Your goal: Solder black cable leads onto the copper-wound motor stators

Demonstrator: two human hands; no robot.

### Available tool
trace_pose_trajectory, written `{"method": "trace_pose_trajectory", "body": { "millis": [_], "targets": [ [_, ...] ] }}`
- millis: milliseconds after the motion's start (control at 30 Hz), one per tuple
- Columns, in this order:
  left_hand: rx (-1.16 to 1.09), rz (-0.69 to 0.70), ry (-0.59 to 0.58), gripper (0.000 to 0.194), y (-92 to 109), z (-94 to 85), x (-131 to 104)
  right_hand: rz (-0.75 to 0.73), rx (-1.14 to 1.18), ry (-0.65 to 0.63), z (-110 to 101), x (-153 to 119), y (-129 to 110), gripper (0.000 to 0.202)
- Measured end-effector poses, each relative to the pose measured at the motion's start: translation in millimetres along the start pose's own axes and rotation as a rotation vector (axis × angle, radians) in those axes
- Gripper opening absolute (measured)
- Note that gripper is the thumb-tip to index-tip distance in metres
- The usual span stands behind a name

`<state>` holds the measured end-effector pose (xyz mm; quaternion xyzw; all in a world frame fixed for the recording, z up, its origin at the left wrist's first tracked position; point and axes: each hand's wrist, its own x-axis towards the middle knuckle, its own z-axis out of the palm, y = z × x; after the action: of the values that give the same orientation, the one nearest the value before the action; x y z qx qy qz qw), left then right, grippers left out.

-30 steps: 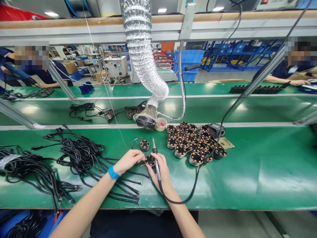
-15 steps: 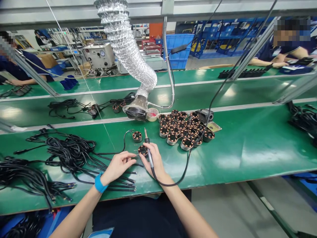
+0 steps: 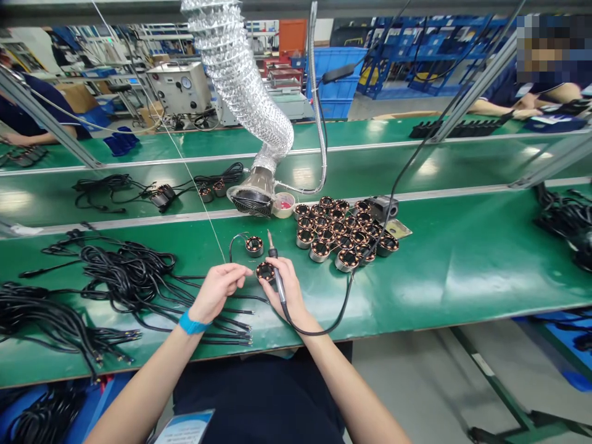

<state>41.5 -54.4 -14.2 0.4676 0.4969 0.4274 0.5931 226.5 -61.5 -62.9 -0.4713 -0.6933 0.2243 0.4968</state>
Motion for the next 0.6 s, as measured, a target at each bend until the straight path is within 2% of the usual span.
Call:
{"method": "trace_pose_trajectory", "body": {
  "millis": [67,133,200,300,400,500,600],
  "targets": [
    [0.116,0.116,0.094,0.035,7,-7.6,-10,0.004,0.007,0.004,0,0,-2,0.045],
    [0.307,0.222,0.104,0.038,9,-12.9,-19,0.008,0.011,0.007,0,0,-3,0.046],
    [0.562,0.317,-0.009,0.039,3,-13.7,-25,0.007,0.011,0.005,0,0,-4,0.046],
    [0.971,0.455,-0.192,0.029,-15,-7.0,-26,-0.005,0.008,0.001,0,0,-3,0.049],
    [1.244,0.509,-0.265,0.021,-27,1.1,-22,-0.004,0.002,0.009,0,-1,-1,0.053],
    [1.226,0.532,-0.317,0.022,-23,1.0,-20,0.000,0.001,0.027,-1,-2,0,0.055],
    [0.958,0.486,-0.342,0.020,-8,-10.1,-21,-0.001,0.003,0.040,-1,-2,1,0.055]
  ]
}}
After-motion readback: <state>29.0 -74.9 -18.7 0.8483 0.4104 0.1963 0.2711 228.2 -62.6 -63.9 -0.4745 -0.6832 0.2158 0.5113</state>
